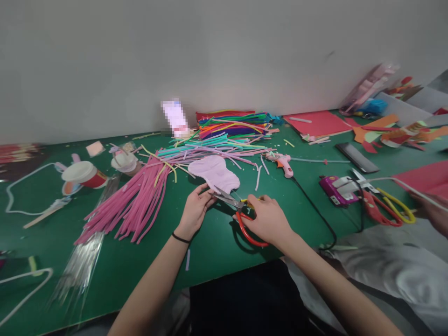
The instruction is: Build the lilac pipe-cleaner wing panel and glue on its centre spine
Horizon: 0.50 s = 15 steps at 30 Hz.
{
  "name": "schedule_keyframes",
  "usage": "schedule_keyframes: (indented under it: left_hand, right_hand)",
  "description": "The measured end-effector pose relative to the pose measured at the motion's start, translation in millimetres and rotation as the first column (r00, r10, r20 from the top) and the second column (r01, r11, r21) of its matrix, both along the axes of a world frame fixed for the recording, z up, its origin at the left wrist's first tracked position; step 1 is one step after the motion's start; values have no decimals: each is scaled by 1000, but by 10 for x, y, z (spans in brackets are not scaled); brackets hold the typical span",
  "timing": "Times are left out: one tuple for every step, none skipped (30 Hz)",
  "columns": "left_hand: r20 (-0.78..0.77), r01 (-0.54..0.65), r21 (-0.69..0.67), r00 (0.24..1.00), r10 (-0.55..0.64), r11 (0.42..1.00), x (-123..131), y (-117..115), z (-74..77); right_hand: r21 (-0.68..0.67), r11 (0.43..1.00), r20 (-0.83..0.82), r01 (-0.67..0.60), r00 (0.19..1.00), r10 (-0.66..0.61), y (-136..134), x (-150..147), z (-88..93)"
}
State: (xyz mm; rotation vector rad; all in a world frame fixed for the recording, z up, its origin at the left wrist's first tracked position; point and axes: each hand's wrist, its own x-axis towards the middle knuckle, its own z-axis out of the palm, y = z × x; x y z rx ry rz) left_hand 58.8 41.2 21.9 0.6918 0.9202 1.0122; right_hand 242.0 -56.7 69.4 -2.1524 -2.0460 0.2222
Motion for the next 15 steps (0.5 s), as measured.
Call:
schedule_keyframes:
  left_hand:
    - [-5,2,-3,1000,-2,1000,-2,4,1]
    - [-10,4,-2,1000,-4,1000,-4,5,1]
    - [-14,5,1,1000,-5,1000,-4,5,2]
    - [-15,5,7,1000,-5,1000,-4,3,2]
    - [-15,3,13,1000,-3,1000,-4,1,2]
    - [-14,2,18,1000,-2,1000,-5,-1,0]
    - [-13,2,21,1000,-2,1000,-5,-3,-3]
    - [-13,4,22,1000,-3,1000,-6,-5,-8]
    - [-14,6,21,1000,-5,1000,-6,-6,-13]
    - [-15,7,19,1000,-7,1000,-6,-7,-20]
    - [-17,7,17,1000,-6,1000,-6,-7,-26]
    - [-17,6,15,1000,-6,1000,-4,-8,-32]
    - [-14,3,13,1000,-3,1000,-2,-9,-36]
    - [-6,-3,11,1000,3,1000,0,-9,-40]
    - [7,-9,9,1000,9,1000,2,-10,-41]
  right_hand:
    - [2,1000,-5,-10,1000,10,5,7,1]
    - [8,1000,-9,-20,1000,20,8,12,1]
    - [13,999,-13,-29,999,29,11,15,-2]
    - [17,999,-16,-36,999,36,13,18,-6]
    - [18,999,-19,-43,999,43,16,20,-10]
    - [16,999,-24,-51,998,51,19,23,-12]
    - [13,998,-29,-59,998,59,23,26,-13]
    - [8,998,-34,-67,997,68,27,30,-12]
    - [4,997,-38,-76,996,76,30,34,-10]
    - [1,996,-42,-84,996,84,34,39,-7]
    - [-1,996,-45,-90,995,90,36,44,-3]
    - [-2,996,-47,-94,995,94,37,49,1]
    - [-5,995,-50,-97,994,96,38,55,3]
    - [-10,995,-59,-98,994,97,38,63,5]
    - [-18,995,-72,-97,993,96,39,72,6]
